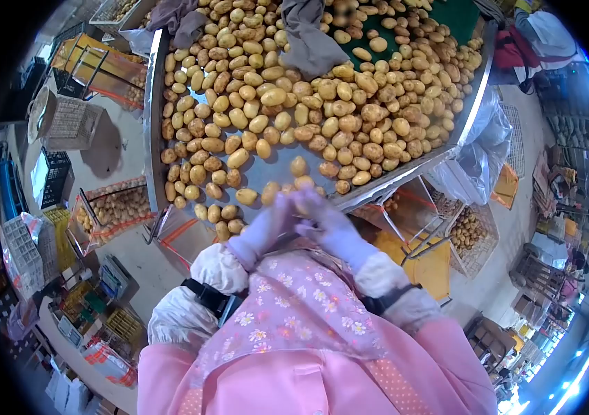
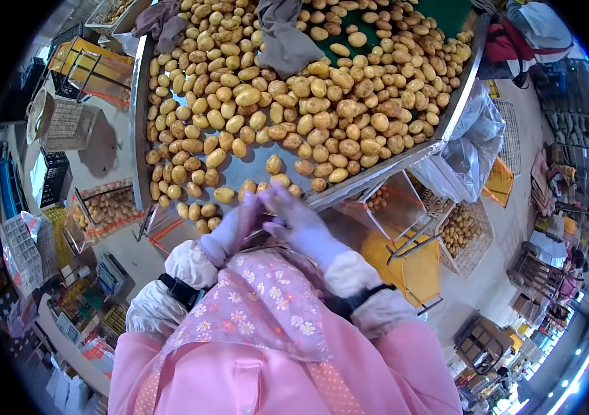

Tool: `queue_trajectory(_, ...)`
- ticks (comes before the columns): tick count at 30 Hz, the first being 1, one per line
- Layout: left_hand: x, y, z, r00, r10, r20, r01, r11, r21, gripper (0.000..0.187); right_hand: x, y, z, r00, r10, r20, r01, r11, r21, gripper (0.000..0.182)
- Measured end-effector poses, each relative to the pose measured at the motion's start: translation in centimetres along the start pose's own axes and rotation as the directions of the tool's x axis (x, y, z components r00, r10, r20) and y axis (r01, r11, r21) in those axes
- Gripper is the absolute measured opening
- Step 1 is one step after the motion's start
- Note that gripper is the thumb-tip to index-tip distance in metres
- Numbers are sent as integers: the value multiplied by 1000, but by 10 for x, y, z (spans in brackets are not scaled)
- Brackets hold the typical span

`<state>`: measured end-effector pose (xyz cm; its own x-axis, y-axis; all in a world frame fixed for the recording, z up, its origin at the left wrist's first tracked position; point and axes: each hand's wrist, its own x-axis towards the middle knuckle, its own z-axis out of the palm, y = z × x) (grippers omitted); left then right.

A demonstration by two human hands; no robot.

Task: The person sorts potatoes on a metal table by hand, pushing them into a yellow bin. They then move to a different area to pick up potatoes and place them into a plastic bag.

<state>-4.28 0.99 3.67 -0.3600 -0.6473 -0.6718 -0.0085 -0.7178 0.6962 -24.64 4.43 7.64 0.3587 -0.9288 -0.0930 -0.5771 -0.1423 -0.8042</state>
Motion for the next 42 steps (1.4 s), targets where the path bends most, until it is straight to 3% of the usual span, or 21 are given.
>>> queue_trajectory(3, 1, -23, 4, 932, 296, 211, -355, 866, 352, 49, 3, 26, 16, 996, 74, -46, -70, 994, 86, 38)
queue_trajectory(6, -22, 10, -12, 915, 293, 276, -364, 309, 879, 43, -23, 67, 22, 888, 441, -127, -323, 797, 510, 25)
queue_trajectory(7, -19, 0, -25, 915, 295, 277, -365, 310, 878, 43, -30, 56, 5, 814, 579, 49, -343, 411, 845, 18)
queue_trajectory(11, -5, -16, -43, 927, 180, 330, -372, 324, 870, 46, -46, 60, -7, 737, 672, 79, -432, 376, 820, 22)
queue_trajectory(13, -3, -7, -36, 896, 148, 420, -441, 162, 883, 46, -51, 58, 6, 742, 669, 44, -409, 399, 821, 26)
queue_trajectory(17, 0, 1, -20, 917, 175, 359, -395, 269, 878, 44, -49, 47, 26, 840, 540, -46, -319, 560, 764, 45)
queue_trajectory(19, 1, 5, -9, 905, 193, 379, -424, 327, 845, 39, -40, 21, 25, 877, 437, -201, -337, 857, 391, 48)
queue_trajectory(20, 1, 0, 0, 966, 103, 236, -224, 790, 571, 36, -35, 7, 21, 923, 331, -198, -286, 931, 226, 50)
queue_trajectory(21, 0, -5, 9, 986, -58, 155, 42, 994, 102, 34, -31, 8, 24, 923, 331, -194, -287, 931, 226, 50)
queue_trajectory(22, -3, -7, 17, 960, 175, 218, -239, 918, 317, 36, -27, 12, 27, 947, 294, -131, -283, 954, 96, 51)
queue_trajectory(23, -4, -7, 24, 961, 175, 216, -238, 919, 315, 36, -22, 18, 29, 963, 262, -64, -264, 964, -36, 51)
queue_trajectory(26, -4, 22, 29, 836, 431, 339, -540, 541, 644, 34, -29, 32, -11, 885, 260, -386, -318, 944, -92, 35)
queue_trajectory(28, 6, 37, -4, 901, 377, 214, -419, 628, 656, 34, -76, 76, -42, 675, 582, -453, -456, 812, 364, 35)
queue_trajectory(29, 10, 61, -33, 986, 154, 63, -156, 719, 677, 35, -99, 98, -64, 719, 431, -545, -385, 900, 204, 45)
queue_trajectory(30, 17, 54, -62, 856, 510, -89, -383, 739, 554, 37, -123, 102, -102, 744, 560, -364, -666, 664, -340, 56)
queue_trajectory(31, 13, 76, -88, 822, 503, -268, -184, 680, 710, 43, -146, 117, -111, 658, 578, -483, -748, 574, -333, 62)
queue_trajectory(33, 47, 41, -178, 535, 822, -195, -8, 236, 972, 53, -136, 141, -102, 610, 412, -677, -751, 572, -329, 55)
queue_trajectory(35, 59, 6, -184, 573, 775, -267, 178, 200, 963, 57, -31, 53, -85, 600, 690, -403, -674, 709, 210, 47)
queue_trajectory(36, 63, -8, -184, 587, 733, -343, 356, 147, 923, 62, 9, 31, -68, 734, 611, -295, -649, 760, -40, 40)
queue_trajectory(38, 61, -14, -157, 628, 678, -382, 297, 244, 923, 67, 61, 25, -15, 920, 373, -118, -390, 855, -342, 50)
queue_trajectory(42, 15, -12, -99, 778, 625, -61, 5, 91, 996, 68, 115, 39, 41, 911, 411, -27, -391, 844, -366, 47)
